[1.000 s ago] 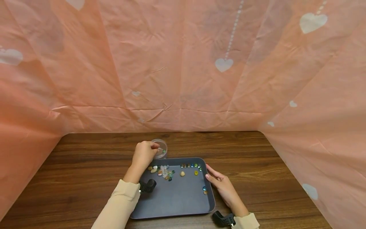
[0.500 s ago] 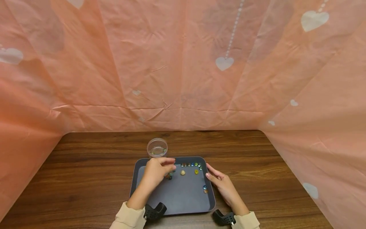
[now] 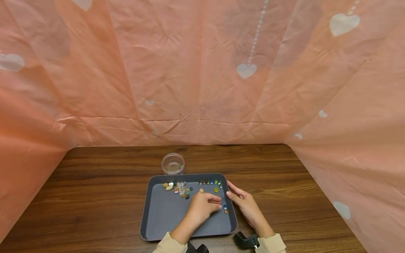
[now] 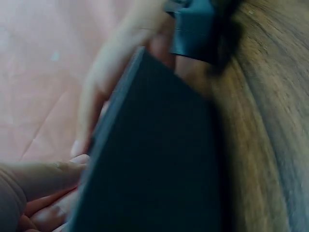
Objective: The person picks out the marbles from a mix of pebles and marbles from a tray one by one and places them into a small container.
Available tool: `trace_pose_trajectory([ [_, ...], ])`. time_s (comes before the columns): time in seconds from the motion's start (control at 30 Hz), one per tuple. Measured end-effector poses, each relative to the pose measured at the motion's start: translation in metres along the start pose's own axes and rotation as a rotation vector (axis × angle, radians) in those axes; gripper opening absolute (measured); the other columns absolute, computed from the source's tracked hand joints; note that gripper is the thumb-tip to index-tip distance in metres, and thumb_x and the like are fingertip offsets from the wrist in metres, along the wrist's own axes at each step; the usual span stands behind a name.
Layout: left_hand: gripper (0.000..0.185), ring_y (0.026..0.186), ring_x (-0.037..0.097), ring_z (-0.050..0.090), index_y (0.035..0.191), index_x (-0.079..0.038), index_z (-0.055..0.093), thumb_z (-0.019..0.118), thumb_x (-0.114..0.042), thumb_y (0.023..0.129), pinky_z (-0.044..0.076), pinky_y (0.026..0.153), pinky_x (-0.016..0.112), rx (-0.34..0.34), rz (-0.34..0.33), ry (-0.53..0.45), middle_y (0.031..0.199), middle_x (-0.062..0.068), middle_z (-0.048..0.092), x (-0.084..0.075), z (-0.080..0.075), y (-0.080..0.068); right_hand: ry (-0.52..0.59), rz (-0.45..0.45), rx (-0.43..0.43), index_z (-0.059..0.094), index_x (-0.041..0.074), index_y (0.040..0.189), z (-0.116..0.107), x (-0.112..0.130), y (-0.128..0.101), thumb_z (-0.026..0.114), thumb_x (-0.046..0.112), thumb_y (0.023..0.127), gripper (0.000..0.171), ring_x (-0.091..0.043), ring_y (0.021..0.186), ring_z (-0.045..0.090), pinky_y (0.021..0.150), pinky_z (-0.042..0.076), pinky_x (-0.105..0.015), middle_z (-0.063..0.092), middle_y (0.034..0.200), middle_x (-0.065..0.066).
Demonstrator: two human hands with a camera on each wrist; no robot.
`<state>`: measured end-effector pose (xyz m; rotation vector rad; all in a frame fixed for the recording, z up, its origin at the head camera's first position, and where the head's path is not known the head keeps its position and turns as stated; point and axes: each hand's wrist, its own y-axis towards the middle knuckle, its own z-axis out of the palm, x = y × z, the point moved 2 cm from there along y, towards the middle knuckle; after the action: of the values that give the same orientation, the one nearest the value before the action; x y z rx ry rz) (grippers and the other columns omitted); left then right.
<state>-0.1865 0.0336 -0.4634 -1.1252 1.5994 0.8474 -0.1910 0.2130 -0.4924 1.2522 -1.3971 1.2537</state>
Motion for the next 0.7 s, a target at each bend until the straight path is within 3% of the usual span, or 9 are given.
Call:
trace_pose_trajectory([
  [0.23,0.015,0.078,0.02,0.075,0.091,0.005,0.077,0.08,0.001,0.077,0.055,0.061,0.021,-0.022,0.0,0.075,0.084,0.015,0.077,0.0,0.013,0.006,0.012,-0.001,-0.006,0.053,0.01,0.144,0.001,0.0,0.0,0.065,0.018,0.096,0.049,-0.005,0.122,0.057,0.092,0.045,-0.011,0.056,0.143,-0.012],
  [0.5,0.013,0.073,0.011,0.072,0.087,0.001,0.079,0.083,-0.001,0.075,0.053,0.058,0.02,-0.054,-0.022,0.14,0.079,0.01,0.078,0.001,0.019,0.009,0.002,0.0,0.005,0.052,0.009,0.145,0.0,0.001,0.001,0.063,0.019,0.097,0.05,-0.021,0.138,0.046,0.093,0.041,-0.006,0.05,0.149,-0.007],
  [0.7,0.011,0.069,0.008,0.069,0.082,-0.001,0.079,0.083,0.001,0.072,0.051,0.058,0.02,-0.107,0.01,0.19,0.076,0.007,0.077,0.0,0.025,0.008,0.016,0.003,0.013,0.051,0.007,0.145,0.0,0.001,0.001,0.063,0.018,0.097,0.05,-0.022,0.14,0.042,0.094,0.041,-0.006,0.048,0.151,-0.007],
])
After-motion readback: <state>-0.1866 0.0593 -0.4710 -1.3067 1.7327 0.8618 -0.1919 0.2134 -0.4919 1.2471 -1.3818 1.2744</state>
